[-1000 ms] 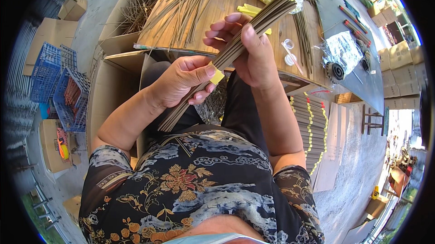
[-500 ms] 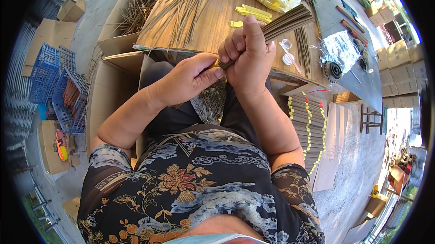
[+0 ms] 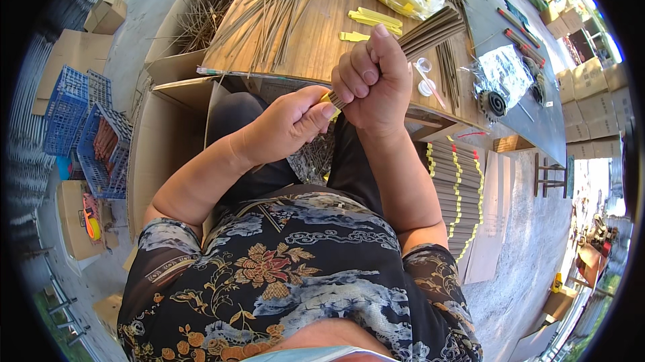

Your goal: The person gathers thin sticks from a cardboard box, aligns them into a bundle, and wraps the bundle with a yellow paper strip. The person then applies glue to secure the wrapping and continues to bundle additional sticks.

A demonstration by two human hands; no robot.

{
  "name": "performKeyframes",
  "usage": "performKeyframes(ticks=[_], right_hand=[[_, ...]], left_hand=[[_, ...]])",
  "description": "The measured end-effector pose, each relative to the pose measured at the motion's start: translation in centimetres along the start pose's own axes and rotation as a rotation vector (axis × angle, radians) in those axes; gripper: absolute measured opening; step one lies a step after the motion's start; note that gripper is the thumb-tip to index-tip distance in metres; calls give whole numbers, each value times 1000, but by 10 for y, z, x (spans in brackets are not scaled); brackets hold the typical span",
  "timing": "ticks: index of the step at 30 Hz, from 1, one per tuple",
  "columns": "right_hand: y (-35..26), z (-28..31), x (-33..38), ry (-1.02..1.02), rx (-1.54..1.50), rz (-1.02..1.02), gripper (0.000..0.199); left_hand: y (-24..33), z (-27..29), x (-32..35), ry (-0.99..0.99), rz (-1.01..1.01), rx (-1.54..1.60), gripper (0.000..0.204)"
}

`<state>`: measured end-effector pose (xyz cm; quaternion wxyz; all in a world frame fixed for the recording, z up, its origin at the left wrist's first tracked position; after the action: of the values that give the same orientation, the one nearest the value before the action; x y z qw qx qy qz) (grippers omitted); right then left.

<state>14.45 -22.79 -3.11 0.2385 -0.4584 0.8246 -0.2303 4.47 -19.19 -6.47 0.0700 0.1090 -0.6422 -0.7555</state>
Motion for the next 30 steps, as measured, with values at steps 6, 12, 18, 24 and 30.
performKeyframes(ticks=[6, 12, 18, 24, 30], right_hand=[[-3, 5, 3, 242, 80, 64, 32], [-1, 11, 7, 321, 82, 78, 32], [2, 13, -1, 251, 57, 3, 30], [2, 4, -2, -101, -116, -27, 30], [1, 8, 1, 143, 42, 24, 35]], left_hand=[[-2, 1, 2, 152, -182, -280, 24], [5, 1, 1, 194, -326, -454, 23], [-12, -4, -3, -7, 164, 289, 27], [-7, -8, -2, -61, 148, 427, 30], [-9, -4, 3, 116, -95, -16, 27]])
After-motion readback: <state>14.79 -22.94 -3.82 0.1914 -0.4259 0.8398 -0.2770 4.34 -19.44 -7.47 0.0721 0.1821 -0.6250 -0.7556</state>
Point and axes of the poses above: each hand's wrist, its own x-axis away from the middle knuckle, its own z-axis out of the back of the hand, y = z × x, the point moved 6 cm from there along -x, towards the middle knuckle, and after that the axes turned 3 degrees about -z, right-handed, at the moved point
